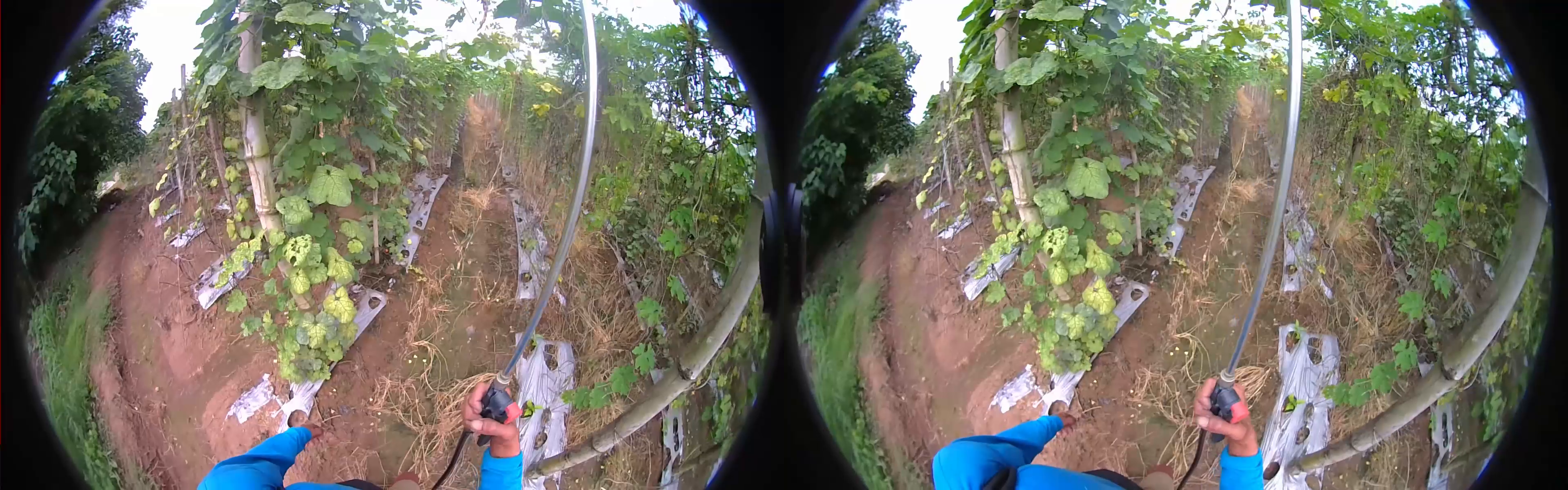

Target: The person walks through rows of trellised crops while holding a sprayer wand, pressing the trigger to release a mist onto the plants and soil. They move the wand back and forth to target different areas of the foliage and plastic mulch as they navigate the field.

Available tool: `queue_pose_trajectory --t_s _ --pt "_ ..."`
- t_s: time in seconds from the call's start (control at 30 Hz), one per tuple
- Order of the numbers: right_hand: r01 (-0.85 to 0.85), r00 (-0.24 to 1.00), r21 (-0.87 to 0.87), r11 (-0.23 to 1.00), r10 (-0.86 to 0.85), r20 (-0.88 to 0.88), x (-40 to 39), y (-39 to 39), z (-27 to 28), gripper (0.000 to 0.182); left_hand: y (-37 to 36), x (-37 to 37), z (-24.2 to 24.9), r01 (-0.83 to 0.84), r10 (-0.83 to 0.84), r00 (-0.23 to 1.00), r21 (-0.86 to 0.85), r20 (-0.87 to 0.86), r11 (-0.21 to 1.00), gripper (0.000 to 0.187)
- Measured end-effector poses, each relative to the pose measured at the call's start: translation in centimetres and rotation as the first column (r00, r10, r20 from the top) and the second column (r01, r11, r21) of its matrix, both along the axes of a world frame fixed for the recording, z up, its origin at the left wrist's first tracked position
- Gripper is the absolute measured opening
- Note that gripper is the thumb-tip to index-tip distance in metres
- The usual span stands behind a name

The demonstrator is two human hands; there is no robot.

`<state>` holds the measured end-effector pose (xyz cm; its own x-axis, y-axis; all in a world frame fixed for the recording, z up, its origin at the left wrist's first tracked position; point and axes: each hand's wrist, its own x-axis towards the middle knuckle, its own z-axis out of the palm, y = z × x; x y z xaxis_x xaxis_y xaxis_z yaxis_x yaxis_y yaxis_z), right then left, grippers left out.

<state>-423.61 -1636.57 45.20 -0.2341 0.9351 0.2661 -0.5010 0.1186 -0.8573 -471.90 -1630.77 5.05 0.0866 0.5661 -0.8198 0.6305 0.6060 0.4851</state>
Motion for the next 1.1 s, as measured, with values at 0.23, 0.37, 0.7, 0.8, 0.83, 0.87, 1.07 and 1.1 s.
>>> queue_pose_trajectory --t_s 0.23,0.37,0.7,0.8,0.83,0.87,1.07,1.1 --pt "-0.024 0.998 0.198 0.980 0.033 -0.044 -2.0 0.8 16.3 0.029 -6.7 -3.6 -0.9 -0.090 0.090 0.996 -0.022 -0.003 0.996 0.037" --pt "-0.329 0.939 0.254 0.910 0.344 -0.018 -3.4 0.9 23.1 0.027 -11.6 -2.8 -1.4 -0.082 0.091 0.992 -0.102 0.085 0.991 0.033" --pt "-0.709 0.693 0.092 0.699 0.715 -0.089 -7.4 -6.3 20.9 0.032 -22.5 -1.1 -2.0 -0.066 0.068 0.984 -0.023 0.163 0.998 0.036" --pt "-0.634 0.773 -0.027 0.773 0.632 -0.064 -8.1 -9.7 17.3 0.034 -26.3 -1.4 -2.4 -0.117 0.116 0.985 -0.004 0.129 0.993 0.036" --pt "-0.536 0.844 -0.053 0.843 0.536 0.001 -8.3 -11.3 16.0 0.035 -27.5 -1.6 -2.7 -0.132 0.137 0.985 -0.052 0.107 0.990 0.035" --pt "-0.463 0.882 -0.104 0.880 0.469 0.051 -8.3 -13.1 14.8 0.035 -28.5 -2.0 -2.8 -0.147 0.156 0.984 -0.097 0.084 0.984 0.034" --pt "-0.035 0.854 0.041 0.999 0.008 0.520 -8.5 -21.3 9.0 0.031 -36.6 -3.1 -2.1 -0.263 0.279 0.953 -0.136 0.115 0.955 0.030" --pt "-0.117 0.873 0.028 0.993 0.089 0.479 -8.7 -21.5 8.4 0.031 -37.7 -3.5 -2.3 -0.274 0.293 0.949 -0.152 0.117 0.950 0.029"
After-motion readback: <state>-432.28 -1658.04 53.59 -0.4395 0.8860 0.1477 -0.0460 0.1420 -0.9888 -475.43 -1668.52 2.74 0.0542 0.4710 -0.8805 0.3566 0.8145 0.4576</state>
